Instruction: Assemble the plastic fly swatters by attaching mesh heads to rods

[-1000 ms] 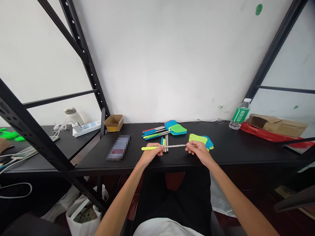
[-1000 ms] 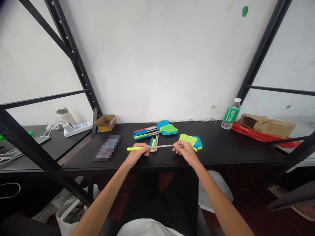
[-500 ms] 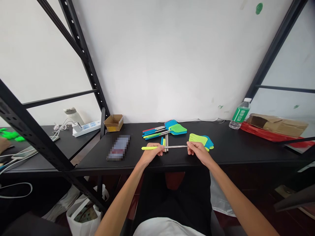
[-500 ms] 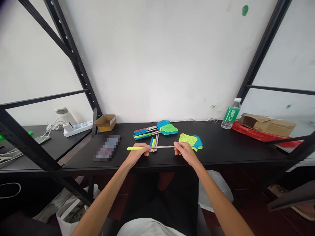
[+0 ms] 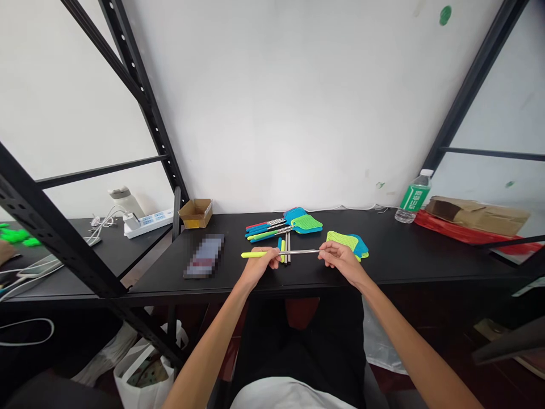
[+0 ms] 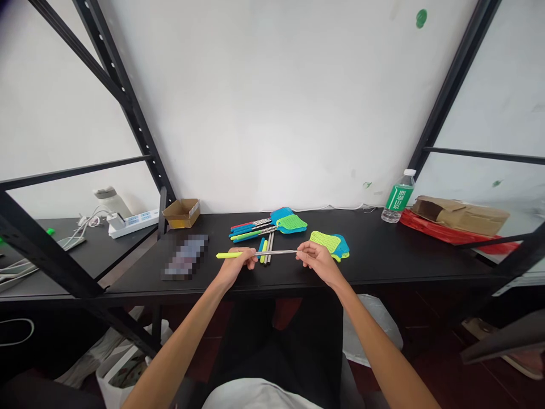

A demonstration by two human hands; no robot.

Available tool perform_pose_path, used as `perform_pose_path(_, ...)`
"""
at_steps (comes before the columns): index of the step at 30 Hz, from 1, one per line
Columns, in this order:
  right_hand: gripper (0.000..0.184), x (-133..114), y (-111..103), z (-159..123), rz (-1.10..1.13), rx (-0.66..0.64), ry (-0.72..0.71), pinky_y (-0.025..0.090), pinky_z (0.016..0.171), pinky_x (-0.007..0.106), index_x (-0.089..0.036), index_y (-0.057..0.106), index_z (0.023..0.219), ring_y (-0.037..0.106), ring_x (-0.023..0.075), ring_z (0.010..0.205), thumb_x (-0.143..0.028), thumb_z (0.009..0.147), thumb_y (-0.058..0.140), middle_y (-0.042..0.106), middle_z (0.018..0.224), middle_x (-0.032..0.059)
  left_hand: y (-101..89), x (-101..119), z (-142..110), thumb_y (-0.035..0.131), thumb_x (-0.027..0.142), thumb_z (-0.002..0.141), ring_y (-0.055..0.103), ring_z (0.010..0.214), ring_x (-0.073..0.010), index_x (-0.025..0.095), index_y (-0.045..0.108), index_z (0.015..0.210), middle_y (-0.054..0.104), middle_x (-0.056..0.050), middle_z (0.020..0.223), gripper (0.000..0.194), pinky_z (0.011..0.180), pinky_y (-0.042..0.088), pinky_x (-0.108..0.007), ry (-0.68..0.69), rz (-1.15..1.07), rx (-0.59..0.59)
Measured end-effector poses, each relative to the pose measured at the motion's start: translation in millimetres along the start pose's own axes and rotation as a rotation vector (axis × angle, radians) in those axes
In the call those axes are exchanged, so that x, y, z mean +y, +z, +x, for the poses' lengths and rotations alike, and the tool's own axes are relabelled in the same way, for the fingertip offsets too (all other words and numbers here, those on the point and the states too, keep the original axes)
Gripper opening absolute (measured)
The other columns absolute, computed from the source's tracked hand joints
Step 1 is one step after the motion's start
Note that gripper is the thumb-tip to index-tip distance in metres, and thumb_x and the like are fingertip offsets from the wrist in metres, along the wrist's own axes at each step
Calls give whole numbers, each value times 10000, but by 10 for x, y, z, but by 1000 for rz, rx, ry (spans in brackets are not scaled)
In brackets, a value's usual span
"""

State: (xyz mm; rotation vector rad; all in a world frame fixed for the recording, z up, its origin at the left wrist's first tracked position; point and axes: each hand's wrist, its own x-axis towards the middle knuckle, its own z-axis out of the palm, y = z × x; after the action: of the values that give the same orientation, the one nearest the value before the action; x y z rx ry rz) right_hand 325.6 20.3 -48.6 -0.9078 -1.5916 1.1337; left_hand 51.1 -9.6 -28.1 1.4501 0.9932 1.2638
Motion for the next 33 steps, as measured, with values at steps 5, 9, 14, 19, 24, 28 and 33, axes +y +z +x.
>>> perform_pose_path(5, 293, 30, -12, 11, -25, 18, 14, 377, 507, 252, -198, 650, 910, 525, 131, 609, -460, 797, 717, 670, 792, 40, -1, -8, 4, 606, 381, 847, 524, 537, -122, 142, 688, 619, 586, -20, 536, 340, 562, 405, -242, 5, 9, -5)
perform_pose_path(9, 302, 28, -14, 2, -60, 22, 10, 391, 526, 265, -192, 656, 877, 539, 140, 622, -487, 823, 682, 670, 789, 46, 0, -5, 3, 615, 396, 842, 527, 535, -122, 143, 691, 624, 594, -21, 539, 342, 560, 405, -241, 0, 24, -8)
perform_pose_path(14, 338, 1, -4, -12, -92, 15, -3, 398, 549, 275, -185, 655, 808, 543, 142, 625, -519, 857, 638, 669, 771, 51, -2, -7, 4, 618, 400, 843, 531, 537, -121, 143, 694, 627, 600, -23, 545, 345, 561, 410, -239, 0, 38, -14)
perform_pose_path(19, 388, -8, 1, -12, -101, -6, -6, 389, 554, 277, -184, 635, 726, 535, 143, 610, -540, 877, 609, 653, 705, 47, 2, -3, 7, 625, 394, 836, 529, 534, -122, 143, 691, 618, 602, -25, 545, 339, 560, 413, -240, -11, 42, -8)
perform_pose_path(24, 421, -3, 4, -8, -110, -24, -2, 388, 555, 276, -180, 632, 701, 534, 140, 598, -549, 896, 579, 639, 669, 44, 1, 7, 1, 619, 390, 841, 527, 535, -122, 143, 693, 619, 596, -26, 538, 341, 564, 411, -242, -6, 42, -15)
perform_pose_path(28, 377, -7, 3, -8, -99, -22, -17, 386, 542, 271, -182, 658, 788, 533, 141, 610, -534, 898, 577, 658, 720, 52, -4, -4, 1, 606, 385, 849, 528, 537, -124, 146, 694, 622, 593, -25, 534, 341, 566, 408, -243, 0, 28, -11)
perform_pose_path(33, 359, -15, -1, -11, -40, -15, -6, 392, 520, 257, -215, 625, 1070, 524, 136, 610, -482, 835, 674, 679, 800, 40, -2, -25, 8, 601, 409, 853, 528, 531, -123, 144, 687, 616, 596, -29, 535, 367, 563, 409, -246, -8, 2, 1)
